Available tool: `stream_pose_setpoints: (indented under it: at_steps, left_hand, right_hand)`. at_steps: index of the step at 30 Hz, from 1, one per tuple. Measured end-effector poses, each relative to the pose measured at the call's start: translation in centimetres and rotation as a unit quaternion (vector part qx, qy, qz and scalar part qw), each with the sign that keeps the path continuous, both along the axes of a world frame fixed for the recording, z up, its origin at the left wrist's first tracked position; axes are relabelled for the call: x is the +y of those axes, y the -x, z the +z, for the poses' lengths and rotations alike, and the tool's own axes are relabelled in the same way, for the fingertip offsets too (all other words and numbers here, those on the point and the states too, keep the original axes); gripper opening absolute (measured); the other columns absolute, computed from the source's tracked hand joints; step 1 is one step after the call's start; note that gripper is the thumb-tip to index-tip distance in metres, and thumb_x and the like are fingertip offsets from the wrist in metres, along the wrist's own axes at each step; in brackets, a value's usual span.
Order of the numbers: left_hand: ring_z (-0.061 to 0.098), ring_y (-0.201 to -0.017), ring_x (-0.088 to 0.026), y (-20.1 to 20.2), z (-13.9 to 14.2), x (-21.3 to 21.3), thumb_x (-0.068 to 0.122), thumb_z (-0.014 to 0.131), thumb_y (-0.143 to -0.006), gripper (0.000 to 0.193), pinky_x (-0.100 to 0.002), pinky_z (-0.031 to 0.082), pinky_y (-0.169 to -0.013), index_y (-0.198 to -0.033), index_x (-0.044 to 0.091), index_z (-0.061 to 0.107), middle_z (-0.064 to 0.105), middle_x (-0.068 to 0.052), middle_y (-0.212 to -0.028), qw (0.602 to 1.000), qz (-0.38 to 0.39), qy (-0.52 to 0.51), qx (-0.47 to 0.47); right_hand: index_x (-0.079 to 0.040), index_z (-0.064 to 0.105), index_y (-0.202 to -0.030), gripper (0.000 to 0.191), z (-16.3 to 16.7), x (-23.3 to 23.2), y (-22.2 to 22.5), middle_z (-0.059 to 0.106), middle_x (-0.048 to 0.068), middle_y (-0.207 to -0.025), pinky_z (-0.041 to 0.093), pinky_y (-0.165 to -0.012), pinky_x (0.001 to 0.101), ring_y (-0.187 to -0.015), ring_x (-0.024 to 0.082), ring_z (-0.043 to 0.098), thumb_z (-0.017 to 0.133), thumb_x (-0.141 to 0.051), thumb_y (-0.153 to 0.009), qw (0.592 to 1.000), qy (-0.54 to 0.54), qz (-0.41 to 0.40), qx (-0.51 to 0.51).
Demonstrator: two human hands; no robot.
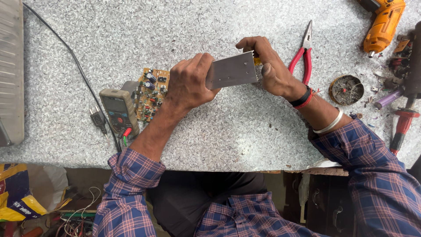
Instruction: The person assembles a small aluminum enclosure on a workbench, aligning its side panel and threading small screws into the corner holes by hand. They rotate the enclosure to reach each side, press the panel into place, and use pliers to tighten a screw at the end.
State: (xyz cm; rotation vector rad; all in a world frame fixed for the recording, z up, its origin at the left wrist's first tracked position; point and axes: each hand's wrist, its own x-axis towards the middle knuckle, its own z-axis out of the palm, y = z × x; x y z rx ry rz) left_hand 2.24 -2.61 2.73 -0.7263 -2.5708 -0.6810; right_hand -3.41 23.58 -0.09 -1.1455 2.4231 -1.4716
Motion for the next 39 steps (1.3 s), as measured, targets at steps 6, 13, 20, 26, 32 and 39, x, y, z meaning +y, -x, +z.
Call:
stream_pose_setpoints:
  at_steps: [6,13,20,26,32,39]
  left_hand:
    - [0.064,-0.058,-0.020,0.0,0.2,0.1,0.024,0.086,-0.081,0.039,-0.037,0.054,-0.053,-0.099,0.005,0.056,0.063,-0.007,-0.080,1.000,0.005,0.001,-0.012]
    - [0.066,-0.061,-0.023,-0.2,0.7,0.0,0.023,0.084,-0.079,0.039,-0.039,0.054,-0.055,-0.098,0.005,0.055,0.063,-0.008,-0.080,1.000,0.006,-0.005,-0.006]
    - [0.065,-0.059,-0.025,-0.3,1.2,0.4,0.021,0.082,-0.079,0.035,-0.041,0.054,-0.056,-0.094,0.006,0.055,0.063,-0.009,-0.079,1.000,0.027,0.010,-0.010]
    - [0.066,-0.062,-0.029,-0.3,1.7,0.6,0.024,0.084,-0.076,0.040,-0.043,0.054,-0.059,-0.096,0.006,0.054,0.064,-0.009,-0.080,0.998,0.059,-0.016,0.010]
    - [0.071,-0.065,-0.025,-0.1,1.4,0.6,0.024,0.088,-0.072,0.046,-0.041,0.057,-0.058,-0.098,0.006,0.054,0.066,-0.009,-0.081,0.995,0.051,-0.032,-0.083]
    - [0.070,-0.063,-0.026,-0.2,1.7,0.7,0.023,0.087,-0.073,0.044,-0.042,0.058,-0.058,-0.098,0.005,0.055,0.067,-0.010,-0.080,0.996,0.049,-0.028,-0.068]
  right_hand:
    - [0.001,0.047,-0.142,0.113,0.1,0.1,0.0,0.049,0.016,-0.118,0.052,-0.089,0.0385,-0.106,0.023,0.057,0.007,-0.092,-0.091,1.000,0.011,0.009,-0.003]
    - [0.001,0.047,-0.142,0.111,0.4,0.1,-0.2,0.050,0.016,-0.118,0.052,-0.089,0.0380,-0.106,0.023,0.057,0.011,-0.092,-0.093,1.000,0.023,0.015,-0.010]
    - [0.002,0.044,-0.139,0.105,0.3,0.0,-0.2,0.050,0.017,-0.125,0.054,-0.091,0.0395,-0.113,0.023,0.059,0.015,-0.090,-0.097,0.998,0.051,0.032,-0.007]
    - [-0.003,0.059,-0.128,0.087,1.4,-0.2,-1.2,0.053,0.011,-0.108,0.044,-0.090,0.0416,-0.102,0.023,0.048,0.035,-0.081,-0.097,1.000,0.006,0.008,0.000]
    - [-0.002,0.063,-0.129,0.069,2.3,-0.4,-1.2,0.058,0.008,-0.109,0.043,-0.089,0.0418,-0.103,0.021,0.048,0.051,-0.063,-0.100,0.999,-0.020,-0.002,0.033]
    - [0.000,0.062,-0.126,0.076,1.7,-0.1,-1.0,0.055,0.011,-0.110,0.044,-0.089,0.0434,-0.104,0.023,0.046,0.051,-0.070,-0.097,0.999,-0.022,-0.015,0.043]
